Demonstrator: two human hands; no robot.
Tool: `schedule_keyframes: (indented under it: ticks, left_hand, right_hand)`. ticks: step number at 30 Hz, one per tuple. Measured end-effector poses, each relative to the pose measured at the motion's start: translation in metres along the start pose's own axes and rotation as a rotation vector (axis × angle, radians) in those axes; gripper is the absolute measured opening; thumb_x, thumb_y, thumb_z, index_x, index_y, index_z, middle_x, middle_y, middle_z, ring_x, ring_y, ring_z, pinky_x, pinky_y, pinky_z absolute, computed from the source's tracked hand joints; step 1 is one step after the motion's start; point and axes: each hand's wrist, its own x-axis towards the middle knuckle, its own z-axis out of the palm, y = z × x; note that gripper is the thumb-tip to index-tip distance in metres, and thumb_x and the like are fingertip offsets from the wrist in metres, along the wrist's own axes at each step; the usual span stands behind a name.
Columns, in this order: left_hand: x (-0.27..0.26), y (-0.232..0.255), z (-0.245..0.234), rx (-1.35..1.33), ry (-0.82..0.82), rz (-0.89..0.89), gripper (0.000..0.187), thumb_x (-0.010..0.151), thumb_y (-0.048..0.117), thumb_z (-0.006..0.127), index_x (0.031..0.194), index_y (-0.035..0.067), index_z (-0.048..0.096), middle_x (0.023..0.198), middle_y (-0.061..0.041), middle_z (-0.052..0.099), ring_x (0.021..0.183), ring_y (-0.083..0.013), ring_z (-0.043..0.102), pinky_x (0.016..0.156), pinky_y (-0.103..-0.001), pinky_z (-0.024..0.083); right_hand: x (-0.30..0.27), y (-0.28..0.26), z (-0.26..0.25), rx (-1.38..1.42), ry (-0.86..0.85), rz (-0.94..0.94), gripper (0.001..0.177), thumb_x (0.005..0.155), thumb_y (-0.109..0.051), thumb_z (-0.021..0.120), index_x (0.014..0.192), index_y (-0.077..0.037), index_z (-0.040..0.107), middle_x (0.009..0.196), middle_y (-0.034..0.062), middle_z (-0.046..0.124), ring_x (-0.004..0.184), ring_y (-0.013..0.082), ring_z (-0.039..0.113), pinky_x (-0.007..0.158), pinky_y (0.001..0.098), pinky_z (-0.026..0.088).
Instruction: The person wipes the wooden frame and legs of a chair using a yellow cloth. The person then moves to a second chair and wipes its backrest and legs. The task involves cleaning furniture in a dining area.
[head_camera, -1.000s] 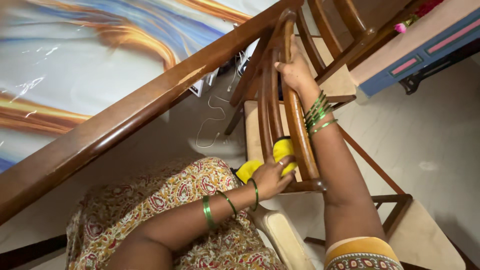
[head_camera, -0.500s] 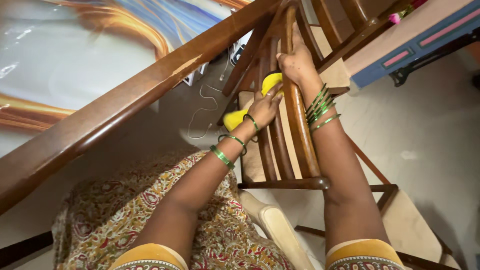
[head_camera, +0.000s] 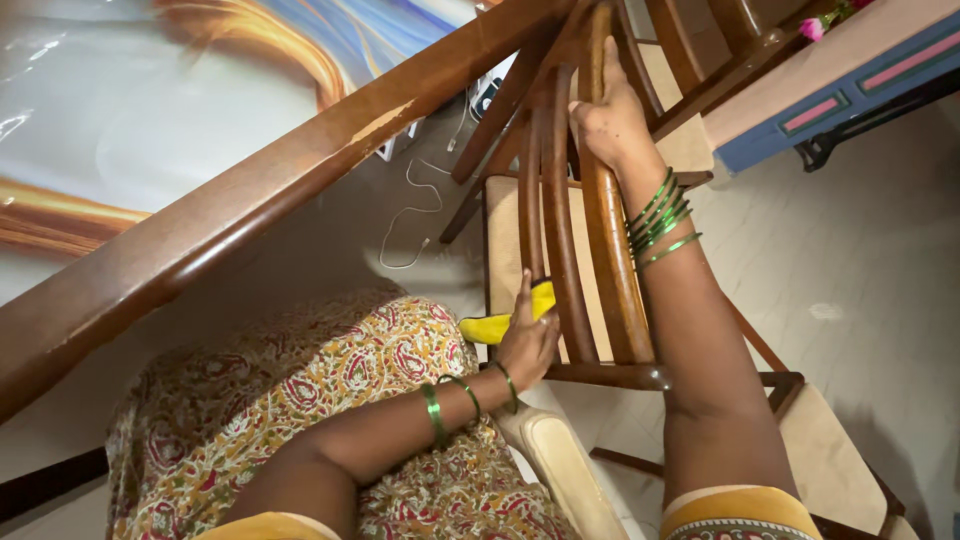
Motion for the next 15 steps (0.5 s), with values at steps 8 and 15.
schedule_keyframes:
  ticks: [8, 15]
  left_hand:
    - [0.143, -0.007, -0.032, -0.298, -0.041, -0.753, 0.071, 0.097, 0.023, 0.039, 0.162, 0.02, 0.01, 0.16, -0.023, 0.03, 0.123, -0.0423, 0.058, 0.1, -0.046, 0.052]
    - [0.273, -0.058, -0.033, -0.165, -0.072, -0.796, 0.075, 0.103, 0.046, 0.042, 0.157, -0.001, 0.02, 0.13, -0.029, 0.066, 0.115, -0.0371, 0.069, 0.101, -0.044, 0.052]
  right_hand:
    - [-0.009, -0.018, -0.003, 0.023, -0.022, 0.03, 0.093, 0.09, -0.005, 0.066, 0.164, 0.002, 0.01, 0.156, 0.0243, 0.048, 0.135, 0.0282, 0.056, 0.111, 0.0306, 0.045]
    - [-0.022, -0.045, -0.007, -0.028, -0.02, 0.037, 0.09, 0.094, -0.007, 0.065, 0.164, 0.005, 0.011, 0.156, 0.0261, 0.049, 0.142, 0.0285, 0.052, 0.117, 0.0319, 0.039]
